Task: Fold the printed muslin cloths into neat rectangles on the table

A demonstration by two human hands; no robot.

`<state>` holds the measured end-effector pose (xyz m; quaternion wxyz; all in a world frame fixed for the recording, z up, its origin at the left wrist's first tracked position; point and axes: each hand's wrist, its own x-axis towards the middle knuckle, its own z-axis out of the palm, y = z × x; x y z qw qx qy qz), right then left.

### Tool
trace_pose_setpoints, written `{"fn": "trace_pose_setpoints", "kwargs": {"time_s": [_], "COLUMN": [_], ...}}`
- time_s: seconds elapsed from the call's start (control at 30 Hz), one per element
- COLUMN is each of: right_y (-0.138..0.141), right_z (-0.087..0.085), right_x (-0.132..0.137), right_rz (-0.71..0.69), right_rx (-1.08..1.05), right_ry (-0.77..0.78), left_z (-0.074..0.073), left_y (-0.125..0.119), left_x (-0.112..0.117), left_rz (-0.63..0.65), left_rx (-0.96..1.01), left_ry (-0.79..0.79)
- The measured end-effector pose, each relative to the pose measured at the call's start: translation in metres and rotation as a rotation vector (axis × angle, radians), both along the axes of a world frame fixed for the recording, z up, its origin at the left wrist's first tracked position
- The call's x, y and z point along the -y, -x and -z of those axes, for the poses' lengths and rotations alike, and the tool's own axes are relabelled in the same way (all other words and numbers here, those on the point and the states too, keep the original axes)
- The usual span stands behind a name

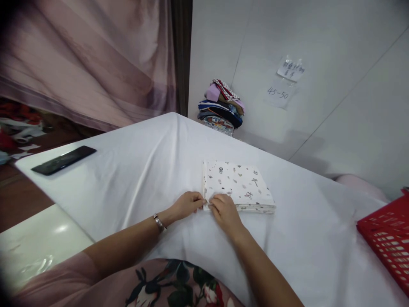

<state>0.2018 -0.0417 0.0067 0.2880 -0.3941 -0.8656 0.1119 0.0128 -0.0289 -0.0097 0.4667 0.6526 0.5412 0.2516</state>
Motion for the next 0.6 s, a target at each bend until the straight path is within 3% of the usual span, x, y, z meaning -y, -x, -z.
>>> {"fn": "trace_pose_setpoints", "kwargs": {"time_s": [0.4, 0.6], "right_y": [-0.004, -0.006], "right_z": [0.006, -0.001], "right_x": [-0.004, -0.007], "right_rz": [0.033, -0.017], "right_rx": [0.012, 0.046], "right_ry": [0.065, 0.124], "left_z": [-0.006, -0.013], "left_y": [0.004, 0.004], "left_x": [0.000, 0.002], "left_rz": [0.075, 0.081], "left_rx": [0.109, 0.005], "left_ry": [0.060, -0.014]}}
